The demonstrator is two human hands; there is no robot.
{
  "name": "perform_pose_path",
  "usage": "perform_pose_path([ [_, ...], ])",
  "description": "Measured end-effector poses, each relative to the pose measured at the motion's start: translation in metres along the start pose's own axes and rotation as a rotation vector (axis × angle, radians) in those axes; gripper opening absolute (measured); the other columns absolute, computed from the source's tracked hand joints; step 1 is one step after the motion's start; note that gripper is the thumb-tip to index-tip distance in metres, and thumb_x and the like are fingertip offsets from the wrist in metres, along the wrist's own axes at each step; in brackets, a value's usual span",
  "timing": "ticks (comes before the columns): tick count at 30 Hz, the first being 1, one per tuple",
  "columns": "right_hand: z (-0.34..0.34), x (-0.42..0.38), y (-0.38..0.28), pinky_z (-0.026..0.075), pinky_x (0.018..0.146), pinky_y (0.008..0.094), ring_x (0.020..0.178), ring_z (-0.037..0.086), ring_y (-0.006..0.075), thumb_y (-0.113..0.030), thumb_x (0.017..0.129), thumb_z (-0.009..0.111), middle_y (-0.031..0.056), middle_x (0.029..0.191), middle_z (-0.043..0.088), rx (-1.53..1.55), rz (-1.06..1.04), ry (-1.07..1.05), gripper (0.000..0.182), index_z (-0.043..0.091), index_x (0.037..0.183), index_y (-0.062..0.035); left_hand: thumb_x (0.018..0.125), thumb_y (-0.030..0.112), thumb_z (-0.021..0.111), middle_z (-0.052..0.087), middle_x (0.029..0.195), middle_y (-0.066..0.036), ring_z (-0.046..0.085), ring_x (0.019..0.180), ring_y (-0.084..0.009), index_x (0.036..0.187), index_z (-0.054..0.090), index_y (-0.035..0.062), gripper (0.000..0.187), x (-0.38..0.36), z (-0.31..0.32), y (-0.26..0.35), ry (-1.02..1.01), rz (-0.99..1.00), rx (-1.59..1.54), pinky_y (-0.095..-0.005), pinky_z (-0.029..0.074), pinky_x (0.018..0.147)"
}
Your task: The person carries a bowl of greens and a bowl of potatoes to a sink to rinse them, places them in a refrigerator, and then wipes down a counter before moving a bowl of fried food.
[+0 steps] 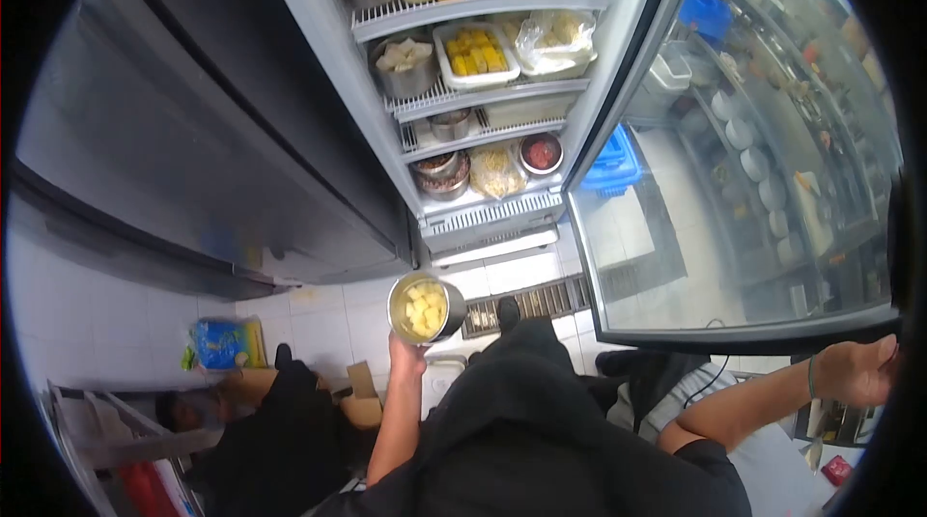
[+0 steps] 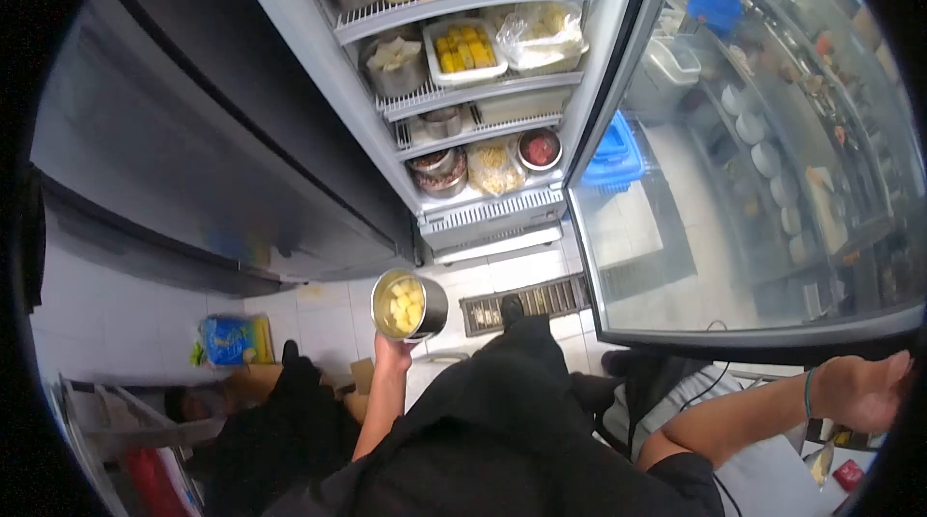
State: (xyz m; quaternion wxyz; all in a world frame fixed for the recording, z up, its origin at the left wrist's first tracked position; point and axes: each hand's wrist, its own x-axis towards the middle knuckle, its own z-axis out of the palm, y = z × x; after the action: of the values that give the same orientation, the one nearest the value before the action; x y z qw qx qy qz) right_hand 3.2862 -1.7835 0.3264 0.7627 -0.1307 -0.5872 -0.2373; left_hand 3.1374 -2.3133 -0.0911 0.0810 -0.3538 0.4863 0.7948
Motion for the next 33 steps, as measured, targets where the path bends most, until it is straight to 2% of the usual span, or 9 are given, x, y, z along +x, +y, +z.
perform_pose_path([
  [3,0.012,-0.007,-0.012,0.059,0.070,0.0428,0.076,0.067,0.0318,-0.035,0.099,0.048,0.0259,0.092,0.066,0.256,-0.054,0.243,0.048,0.063,0.099,0.0112,0.100,0.036,0.052,0.064,0.130,-0.012,0.067,0.111,-0.0282,0.138,0.054,0.0090,0.046,0.002,0.009,0.008,-0.071,-0.013,-0.011,-0.0459,0.058,0.083],
  [5,0.038,-0.027,-0.059,0.058,0.065,0.0452,0.074,0.066,0.0321,-0.032,0.099,0.045,0.0269,0.091,0.065,0.658,-0.005,0.196,0.045,0.061,0.094,0.0097,0.101,0.039,0.051,0.064,0.131,-0.012,0.067,0.113,-0.0289,0.139,0.053,0.0085,0.049,0.003,0.023,0.020,-0.050,-0.044,0.045,-0.0467,0.059,0.086],
  [8,0.069,-0.090,-0.186,0.054,0.074,0.0435,0.083,0.065,0.0284,-0.010,0.093,0.051,0.0181,0.116,0.062,1.014,0.328,-0.602,0.018,0.062,0.102,0.0017,0.100,0.049,0.049,0.062,0.135,-0.009,0.064,0.117,-0.0291,0.139,0.054,0.0165,0.051,0.028,0.031,0.020,-0.124,-0.036,0.049,-0.0533,0.056,0.091],
  [9,0.084,-0.076,-0.235,0.051,0.069,0.0377,0.092,0.063,0.0240,-0.005,0.085,0.059,0.0142,0.104,0.067,1.363,0.451,-0.953,0.029,0.063,0.113,0.0008,0.100,0.047,0.051,0.063,0.134,-0.008,0.065,0.115,-0.0283,0.138,0.056,0.0154,0.049,0.031,0.041,0.023,-0.116,-0.029,0.040,-0.0512,0.057,0.090],
  [11,0.095,-0.135,-0.285,0.053,0.073,0.0389,0.079,0.064,0.0289,-0.011,0.084,0.073,0.0112,0.110,0.064,1.575,0.087,-1.507,0.060,0.056,0.141,-0.0181,0.101,0.039,0.052,0.065,0.130,-0.011,0.068,0.111,-0.0270,0.137,0.055,0.0082,0.047,0.039,0.057,0.028,-0.125,-0.010,-0.006,-0.0459,0.059,0.087],
  [13,0.098,-0.164,-0.323,0.053,0.072,0.0448,0.082,0.063,0.0347,-0.024,0.088,0.072,0.0128,0.098,0.055,1.705,-0.177,-1.830,0.073,0.040,0.153,-0.0334,0.102,0.034,0.053,0.066,0.129,-0.013,0.068,0.111,-0.0254,0.138,0.054,0.0036,0.047,0.039,0.085,0.041,-0.114,0.007,-0.006,-0.0434,0.060,0.089],
  [19,0.134,-0.213,-0.364,0.057,0.077,0.0461,0.090,0.068,0.0379,-0.033,0.087,0.073,0.0161,0.111,0.061,1.686,-0.428,-1.830,0.059,0.053,0.143,-0.0277,0.103,0.030,0.053,0.063,0.133,-0.014,0.065,0.117,-0.0230,0.138,0.054,0.0015,0.046,0.049,0.167,0.077,-0.194,0.119,-0.071,-0.0395,0.055,0.099],
  [25,0.163,-0.240,-0.383,0.053,0.076,0.0456,0.089,0.064,0.0354,-0.027,0.083,0.077,0.0133,0.094,0.060,1.689,-0.192,-1.735,0.031,0.062,0.104,-0.0089,0.101,0.022,0.056,0.066,0.127,-0.014,0.066,0.112,-0.0212,0.131,0.058,-0.0036,0.040,0.091,0.204,0.088,-0.230,0.155,-0.050,-0.0367,0.054,0.095],
  [33,0.191,-0.257,-0.366,0.054,0.072,0.0411,0.084,0.064,0.0330,-0.011,0.077,0.081,0.0135,0.092,0.060,1.762,0.200,-1.480,0.030,0.060,0.098,-0.0054,0.105,0.027,0.048,0.059,0.139,-0.015,0.062,0.122,-0.0254,0.143,0.048,0.0025,0.045,0.106,0.248,0.131,-0.349,0.005,0.033,-0.0404,0.053,0.100],
])
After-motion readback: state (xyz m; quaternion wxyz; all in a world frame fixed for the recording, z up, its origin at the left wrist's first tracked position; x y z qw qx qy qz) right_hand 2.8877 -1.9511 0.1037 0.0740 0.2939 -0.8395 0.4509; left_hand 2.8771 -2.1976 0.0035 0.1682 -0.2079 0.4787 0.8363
